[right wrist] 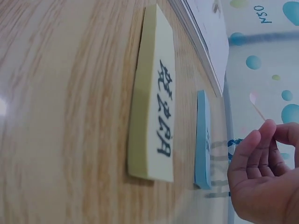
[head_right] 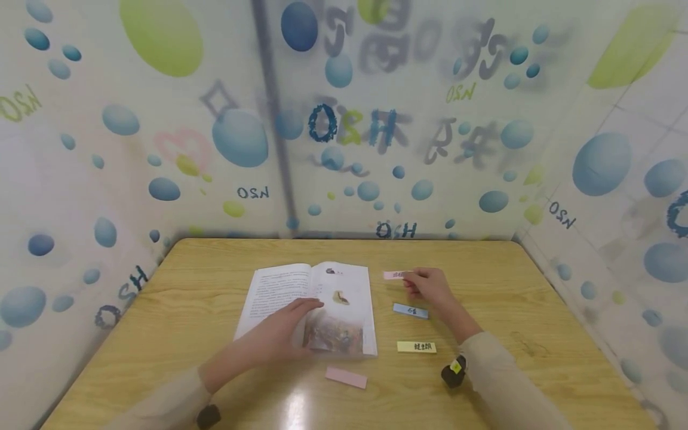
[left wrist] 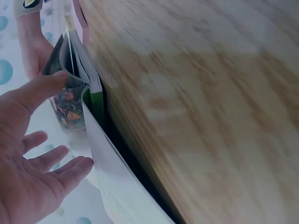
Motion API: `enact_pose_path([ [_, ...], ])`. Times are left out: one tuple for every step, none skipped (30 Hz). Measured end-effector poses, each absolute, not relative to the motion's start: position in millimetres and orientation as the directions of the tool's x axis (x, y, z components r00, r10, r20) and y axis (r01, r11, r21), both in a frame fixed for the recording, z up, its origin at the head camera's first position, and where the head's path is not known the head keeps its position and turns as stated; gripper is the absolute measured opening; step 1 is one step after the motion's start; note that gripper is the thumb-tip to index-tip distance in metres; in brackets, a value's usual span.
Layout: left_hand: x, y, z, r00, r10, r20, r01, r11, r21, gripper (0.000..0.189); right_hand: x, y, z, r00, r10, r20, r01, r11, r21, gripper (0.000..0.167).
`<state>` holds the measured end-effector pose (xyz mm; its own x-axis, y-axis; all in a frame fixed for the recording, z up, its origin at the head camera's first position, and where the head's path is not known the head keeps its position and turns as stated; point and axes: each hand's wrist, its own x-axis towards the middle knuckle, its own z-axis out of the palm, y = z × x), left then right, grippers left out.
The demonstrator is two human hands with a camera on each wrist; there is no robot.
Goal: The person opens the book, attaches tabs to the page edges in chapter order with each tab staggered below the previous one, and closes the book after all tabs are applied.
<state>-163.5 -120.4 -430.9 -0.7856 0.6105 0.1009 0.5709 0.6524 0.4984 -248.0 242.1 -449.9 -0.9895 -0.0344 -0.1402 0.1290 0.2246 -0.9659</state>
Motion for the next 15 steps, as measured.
enact_pose_path([
  [-162.4,-122.7,-430.4,-0.79,0.602,0.113,0.567,0.648,0.508,0.091,-247.6,243.0,-449.8,-0.99,-0.034,-0.138,0.128,0.218,-0.967,0.03],
  [-161.2,-125.4,-430.2,-0.796,0.592,0.125,0.562,0.646,0.516,0.092,-247.1,244.0,-449.9,-0.99,-0.037,-0.138,0.127,0.216,-0.968,0.029],
  [-160.1,-128.2,-430.2,-0.803,0.58,0.138,0.556,0.645,0.525,0.093,-246.9,245.2,-450.4,-0.99,-0.041,-0.137,0.126,0.213,-0.969,0.028],
  [-158.8,-131.3,-429.4,-0.809,0.566,0.156,0.55,0.638,0.538,0.095,-246.7,246.1,-450.9,-0.989,-0.046,-0.138,0.126,0.208,-0.97,0.028],
  [-157.7,-134.8,-428.8,-0.814,0.553,0.176,0.548,0.633,0.546,0.096,-246.5,246.7,-451.5,-0.989,-0.048,-0.139,0.127,0.205,-0.971,0.027],
  [-156.6,-138.4,-427.7,-0.82,0.538,0.198,0.546,0.629,0.553,0.098,-246.4,247.5,-452.2,-0.989,-0.053,-0.14,0.126,0.204,-0.971,0.027],
  [-155.6,-142.4,-426.5,-0.823,0.521,0.225,0.547,0.623,0.559,0.099,-246.5,248.1,-453.1,-0.988,-0.055,-0.141,0.128,0.201,-0.971,0.027],
  [-154.9,-146.6,-425.5,-0.824,0.505,0.256,0.553,0.619,0.558,0.099,-246.7,248.7,-454.0,-0.988,-0.056,-0.143,0.129,0.196,-0.972,0.027],
  [-154.4,-151.0,-424.3,-0.824,0.486,0.291,0.559,0.614,0.558,0.099,-246.9,249.3,-455.0,-0.988,-0.058,-0.145,0.131,0.191,-0.973,0.027],
  [-154.1,-155.7,-422.8,-0.822,0.469,0.323,0.565,0.606,0.56,0.098,-247.1,249.7,-455.7,-0.988,-0.059,-0.146,0.132,0.188,-0.973,0.028],
  [-154.0,-160.7,-421.6,-0.82,0.452,0.351,0.571,0.601,0.56,0.098,-247.5,250.3,-456.6,-0.988,-0.061,-0.145,0.131,0.189,-0.973,0.028],
  [-153.9,-165.7,-420.2,-0.816,0.432,0.384,0.578,0.593,0.56,0.097,-247.9,250.7,-457.3,-0.987,-0.059,-0.146,0.133,0.186,-0.974,0.028],
  [-154.1,-170.8,-419.3,-0.817,0.408,0.407,0.577,0.592,0.564,0.096,-248.2,250.9,-458.1,-0.988,-0.054,-0.146,0.134,0.184,-0.974,0.028],
  [-154.5,-175.8,-418.4,-0.818,0.387,0.425,0.574,0.593,0.565,0.095,-248.5,251.3,-458.7,-0.988,-0.053,-0.146,0.134,0.186,-0.973,0.028],
  [-154.8,-180.8,-417.7,-0.82,0.367,0.44,0.57,0.595,0.566,0.096,-248.6,251.4,-459.0,-0.988,-0.054,-0.145,0.132,0.191,-0.973,0.028],
])
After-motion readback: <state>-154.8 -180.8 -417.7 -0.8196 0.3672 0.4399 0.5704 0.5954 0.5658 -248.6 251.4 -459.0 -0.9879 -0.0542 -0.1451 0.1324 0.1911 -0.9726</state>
